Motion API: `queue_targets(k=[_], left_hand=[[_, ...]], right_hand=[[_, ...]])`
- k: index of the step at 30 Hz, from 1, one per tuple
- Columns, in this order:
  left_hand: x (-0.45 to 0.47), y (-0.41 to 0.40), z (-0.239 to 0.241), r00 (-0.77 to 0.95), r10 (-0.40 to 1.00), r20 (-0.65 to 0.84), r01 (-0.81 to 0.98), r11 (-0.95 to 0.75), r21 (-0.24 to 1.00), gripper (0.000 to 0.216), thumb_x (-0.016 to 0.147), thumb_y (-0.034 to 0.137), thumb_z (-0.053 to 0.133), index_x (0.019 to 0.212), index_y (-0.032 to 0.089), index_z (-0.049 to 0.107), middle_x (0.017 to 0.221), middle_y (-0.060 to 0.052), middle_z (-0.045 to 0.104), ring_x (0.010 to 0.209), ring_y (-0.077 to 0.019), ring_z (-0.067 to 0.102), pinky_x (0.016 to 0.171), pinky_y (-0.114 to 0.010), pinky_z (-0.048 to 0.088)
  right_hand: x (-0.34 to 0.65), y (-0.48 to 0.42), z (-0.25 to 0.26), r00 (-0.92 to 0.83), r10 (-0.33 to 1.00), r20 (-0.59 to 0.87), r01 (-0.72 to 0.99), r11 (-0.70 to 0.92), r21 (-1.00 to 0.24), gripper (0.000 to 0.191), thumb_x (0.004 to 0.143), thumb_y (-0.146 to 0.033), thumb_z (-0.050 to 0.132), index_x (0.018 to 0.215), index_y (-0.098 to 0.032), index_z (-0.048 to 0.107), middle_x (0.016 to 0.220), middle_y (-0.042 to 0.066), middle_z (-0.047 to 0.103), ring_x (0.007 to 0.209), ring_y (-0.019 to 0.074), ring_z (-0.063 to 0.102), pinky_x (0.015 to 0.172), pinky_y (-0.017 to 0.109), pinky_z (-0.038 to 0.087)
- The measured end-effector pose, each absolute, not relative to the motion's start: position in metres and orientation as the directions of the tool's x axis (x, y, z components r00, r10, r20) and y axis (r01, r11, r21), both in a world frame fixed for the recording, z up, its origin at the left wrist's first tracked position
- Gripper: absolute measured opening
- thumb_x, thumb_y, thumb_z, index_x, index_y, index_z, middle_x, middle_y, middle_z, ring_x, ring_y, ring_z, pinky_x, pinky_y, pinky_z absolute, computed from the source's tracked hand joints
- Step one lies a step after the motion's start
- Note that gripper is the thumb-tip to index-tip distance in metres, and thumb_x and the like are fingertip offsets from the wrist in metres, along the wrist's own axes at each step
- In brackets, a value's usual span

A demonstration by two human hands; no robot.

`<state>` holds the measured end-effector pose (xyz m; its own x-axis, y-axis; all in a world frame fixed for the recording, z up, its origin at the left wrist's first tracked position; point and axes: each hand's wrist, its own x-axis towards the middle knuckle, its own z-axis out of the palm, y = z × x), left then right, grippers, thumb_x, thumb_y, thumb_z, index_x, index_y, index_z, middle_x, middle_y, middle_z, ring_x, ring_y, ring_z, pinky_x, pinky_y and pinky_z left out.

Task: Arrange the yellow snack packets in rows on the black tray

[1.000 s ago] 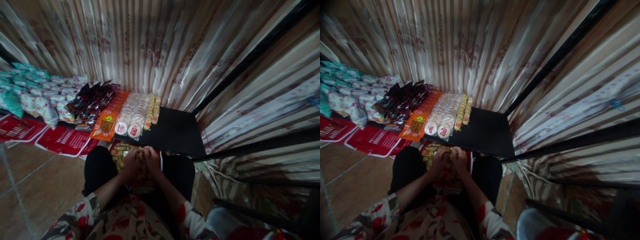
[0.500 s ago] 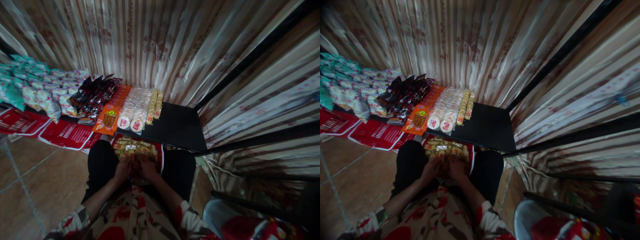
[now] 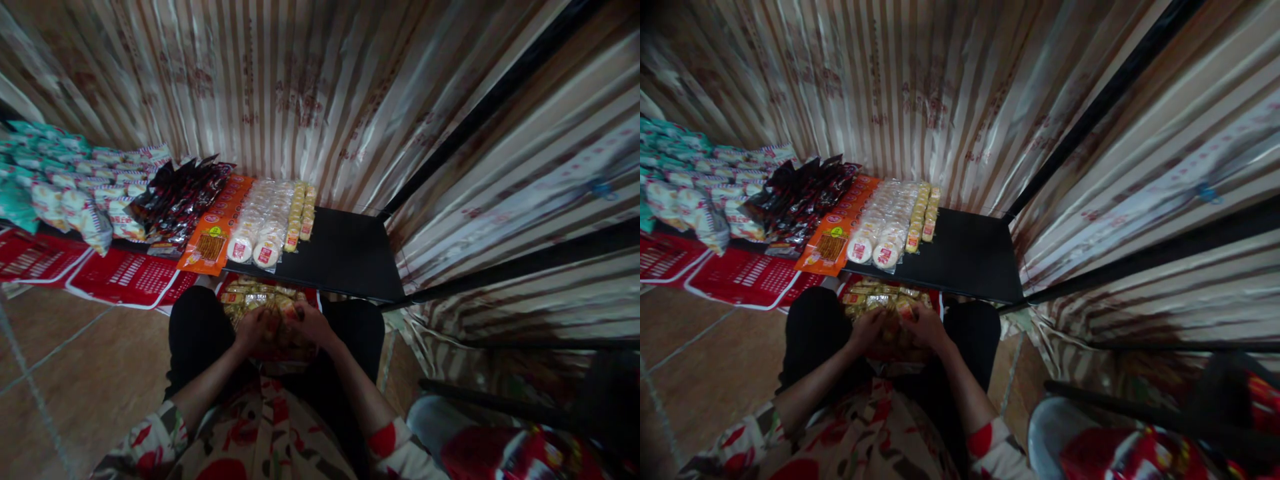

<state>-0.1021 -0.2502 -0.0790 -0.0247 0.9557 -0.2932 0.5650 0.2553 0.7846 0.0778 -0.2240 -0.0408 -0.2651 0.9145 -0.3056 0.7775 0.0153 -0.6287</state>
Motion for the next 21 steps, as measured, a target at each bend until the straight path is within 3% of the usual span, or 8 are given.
queue_targets(k=[3,6,10,12,17,21], left_hand=[[-0.089,-0.246,-0.062,0.02,0.974,-0.227,0.275,0.213,0.937,0.032,0.084,0.036,0.039,0.1,0.018,0.061,0.097,-0.005,0.067,0.092,-0.0185,0.061,0.083,-0.031,0.046],[-0.073,-0.237,-0.047,0.022,0.979,-0.203,0.13,0.198,0.971,0.032,0.08,0.037,0.047,0.103,0.018,0.058,0.096,-0.004,0.067,0.089,-0.0171,0.061,0.08,-0.029,0.047],[-0.057,-0.223,-0.039,-0.03,0.971,-0.236,0.199,0.237,0.951,0.02,0.075,0.027,0.051,0.091,0.017,0.059,0.078,-0.001,0.065,0.071,-0.0132,0.06,0.068,-0.024,0.047],[-0.051,-0.215,-0.037,-0.052,0.974,-0.223,0.24,0.229,0.944,0.016,0.075,0.022,0.049,0.086,0.017,0.06,0.074,0.0,0.064,0.067,-0.0119,0.058,0.064,-0.023,0.046],[-0.039,-0.189,-0.03,-0.04,0.994,-0.103,0.296,0.11,0.949,0.017,0.074,0.02,0.049,0.086,0.017,0.062,0.076,0.0,0.065,0.068,-0.0117,0.058,0.065,-0.022,0.046],[-0.032,-0.164,-0.024,-0.049,0.991,-0.121,0.359,0.13,0.924,0.021,0.077,0.022,0.048,0.091,0.017,0.062,0.077,-0.001,0.065,0.066,-0.0113,0.058,0.066,-0.023,0.047]], right_hand=[[0.078,-0.22,-0.032,-0.169,0.959,-0.229,0.702,-0.046,-0.711,0.024,0.074,-0.035,0.062,0.092,-0.02,0.054,0.086,0.002,0.066,0.076,0.0153,0.06,0.066,0.024,0.041],[0.074,-0.218,-0.028,-0.089,0.979,-0.183,0.663,-0.079,-0.745,0.023,0.075,-0.035,0.06,0.091,-0.02,0.053,0.084,0.002,0.066,0.074,0.0155,0.061,0.066,0.025,0.043],[0.074,-0.215,-0.033,-0.035,0.994,-0.105,0.612,-0.061,-0.788,0.02,0.075,-0.032,0.058,0.09,-0.021,0.052,0.087,0.003,0.067,0.079,0.0172,0.062,0.07,0.027,0.045],[0.079,-0.21,-0.038,-0.043,0.993,-0.108,0.504,-0.072,-0.861,0.021,0.074,-0.032,0.059,0.091,-0.022,0.052,0.089,0.003,0.067,0.08,0.0173,0.063,0.071,0.029,0.048],[0.093,-0.191,-0.043,-0.076,0.989,-0.129,0.1,-0.121,-0.988,0.033,0.066,-0.036,0.065,0.094,-0.023,0.051,0.09,0.004,0.067,0.08,0.0172,0.064,0.073,0.031,0.052],[0.102,-0.171,-0.041,-0.051,0.991,-0.127,0.033,-0.125,-0.992,0.038,0.064,-0.04,0.066,0.093,-0.02,0.052,0.089,0.006,0.066,0.082,0.0174,0.064,0.078,0.033,0.051]])
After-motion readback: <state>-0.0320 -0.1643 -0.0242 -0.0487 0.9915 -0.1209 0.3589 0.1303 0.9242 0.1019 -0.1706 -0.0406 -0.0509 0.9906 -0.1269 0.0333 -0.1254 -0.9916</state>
